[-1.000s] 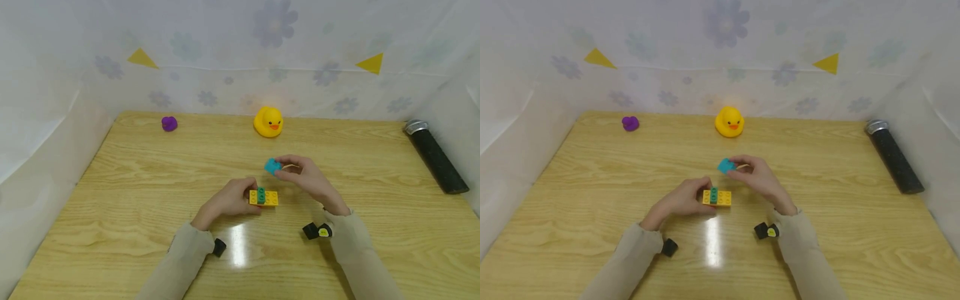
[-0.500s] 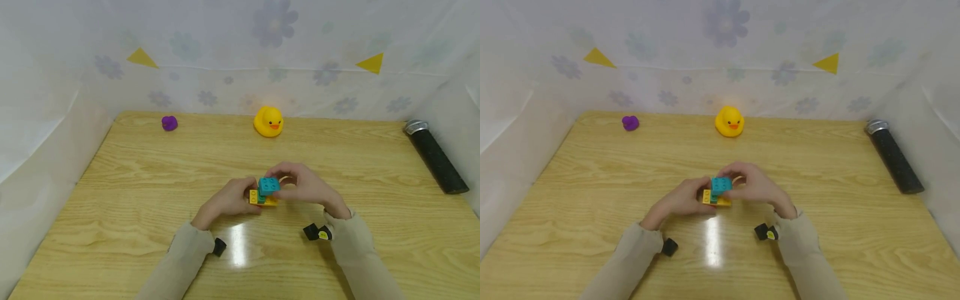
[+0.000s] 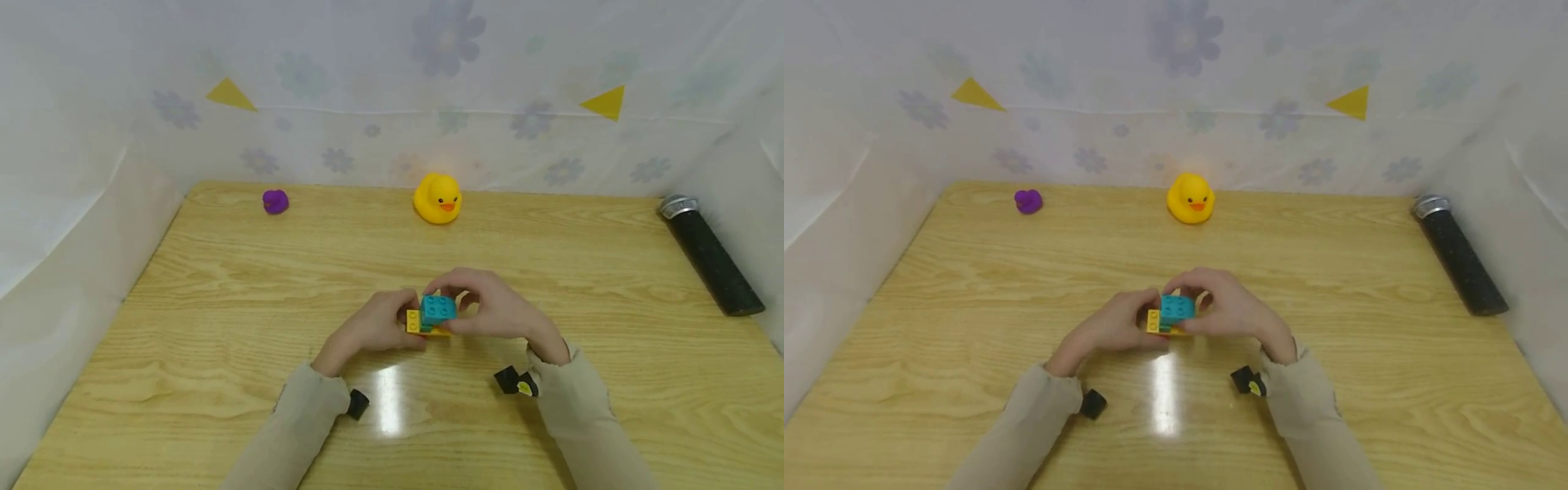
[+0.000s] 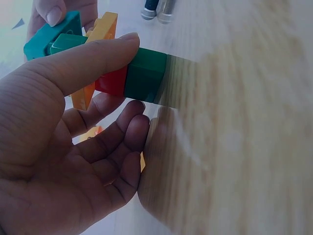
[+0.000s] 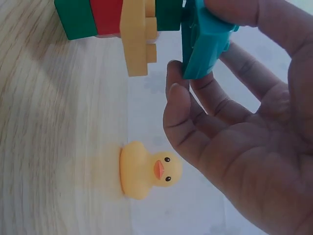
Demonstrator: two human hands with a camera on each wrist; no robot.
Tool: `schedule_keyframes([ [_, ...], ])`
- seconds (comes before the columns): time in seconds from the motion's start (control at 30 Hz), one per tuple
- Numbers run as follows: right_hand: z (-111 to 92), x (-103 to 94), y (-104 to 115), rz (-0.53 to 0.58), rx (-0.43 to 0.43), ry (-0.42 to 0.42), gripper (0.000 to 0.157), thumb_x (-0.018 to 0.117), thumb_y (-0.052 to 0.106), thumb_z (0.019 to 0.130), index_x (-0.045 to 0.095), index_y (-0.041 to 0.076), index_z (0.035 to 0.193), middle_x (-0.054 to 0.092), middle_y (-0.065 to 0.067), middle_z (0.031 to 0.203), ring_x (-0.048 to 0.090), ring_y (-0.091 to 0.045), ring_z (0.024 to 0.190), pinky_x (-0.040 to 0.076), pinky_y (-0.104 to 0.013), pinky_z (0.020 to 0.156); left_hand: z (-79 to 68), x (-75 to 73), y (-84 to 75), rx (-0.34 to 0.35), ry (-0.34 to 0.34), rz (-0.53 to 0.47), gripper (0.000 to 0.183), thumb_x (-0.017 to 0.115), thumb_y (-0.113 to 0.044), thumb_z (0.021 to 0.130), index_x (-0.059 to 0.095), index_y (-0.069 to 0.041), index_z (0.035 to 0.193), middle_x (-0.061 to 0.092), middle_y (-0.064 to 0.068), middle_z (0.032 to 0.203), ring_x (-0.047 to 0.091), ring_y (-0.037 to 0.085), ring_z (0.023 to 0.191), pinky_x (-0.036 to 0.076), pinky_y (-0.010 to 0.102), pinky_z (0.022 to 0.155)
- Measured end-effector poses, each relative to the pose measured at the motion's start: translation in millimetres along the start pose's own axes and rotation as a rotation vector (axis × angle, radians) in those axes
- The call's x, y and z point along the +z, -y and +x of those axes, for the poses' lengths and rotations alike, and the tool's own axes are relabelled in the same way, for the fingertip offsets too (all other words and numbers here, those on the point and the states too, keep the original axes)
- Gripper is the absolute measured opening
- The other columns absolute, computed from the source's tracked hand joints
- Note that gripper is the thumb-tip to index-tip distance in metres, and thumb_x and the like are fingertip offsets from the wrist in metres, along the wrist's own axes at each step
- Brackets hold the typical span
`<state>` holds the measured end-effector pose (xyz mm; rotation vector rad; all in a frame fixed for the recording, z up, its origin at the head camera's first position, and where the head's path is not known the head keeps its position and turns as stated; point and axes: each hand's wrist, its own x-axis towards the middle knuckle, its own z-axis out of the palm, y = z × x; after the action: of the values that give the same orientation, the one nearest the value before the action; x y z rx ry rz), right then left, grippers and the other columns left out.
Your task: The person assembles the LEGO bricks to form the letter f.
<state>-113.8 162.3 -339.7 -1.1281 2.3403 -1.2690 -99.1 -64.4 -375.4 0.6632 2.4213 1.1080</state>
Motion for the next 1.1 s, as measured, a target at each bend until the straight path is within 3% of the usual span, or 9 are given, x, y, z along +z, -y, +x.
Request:
schedule_keyframes([
  [0.23, 1.4, 2.7, 6.9, -0.089, 0.021, -0.031, 0.035, 0.081, 0.017, 0.078, 0.066, 0.015, 0.11, 0.062, 0.007, 0.095, 0.056, -0.011, 0.082, 0.051, -0.04, 0.067, -0.8, 0.1, 0.7, 0.004, -0.006, -0.005, 0.035, 0.081, -0.025, 0.078, 0.055, -0.013, 0.097, 0.056, -0.001, 0.083, 0.05, 0.015, 0.074, 0.042, 0.026, 0.065],
  [0.8, 5.0, 12.9, 29.2, -0.282, 0.024, -0.118, 0.027, 0.082, 0.013, 0.074, 0.07, 0.008, 0.097, 0.063, 0.002, 0.089, 0.053, -0.011, 0.073, 0.049, -0.035, 0.064, 0.1, 0.9, 2.3, 0.022, -0.015, 0.013, 0.033, 0.082, -0.024, 0.078, 0.055, -0.014, 0.094, 0.054, -0.002, 0.078, 0.048, 0.013, 0.069, 0.039, 0.024, 0.06],
  [1.1, 3.6, 13.0, 33.9, -0.274, 0.058, -0.095, 0.027, 0.081, 0.009, 0.074, 0.071, 0.006, 0.099, 0.06, -0.001, 0.091, 0.053, -0.012, 0.074, 0.05, -0.035, 0.065, 1.0, 1.5, 2.1, 0.033, -0.007, 0.012, 0.032, 0.081, -0.024, 0.078, 0.055, -0.014, 0.093, 0.054, -0.002, 0.078, 0.048, 0.012, 0.069, 0.04, 0.024, 0.061],
])
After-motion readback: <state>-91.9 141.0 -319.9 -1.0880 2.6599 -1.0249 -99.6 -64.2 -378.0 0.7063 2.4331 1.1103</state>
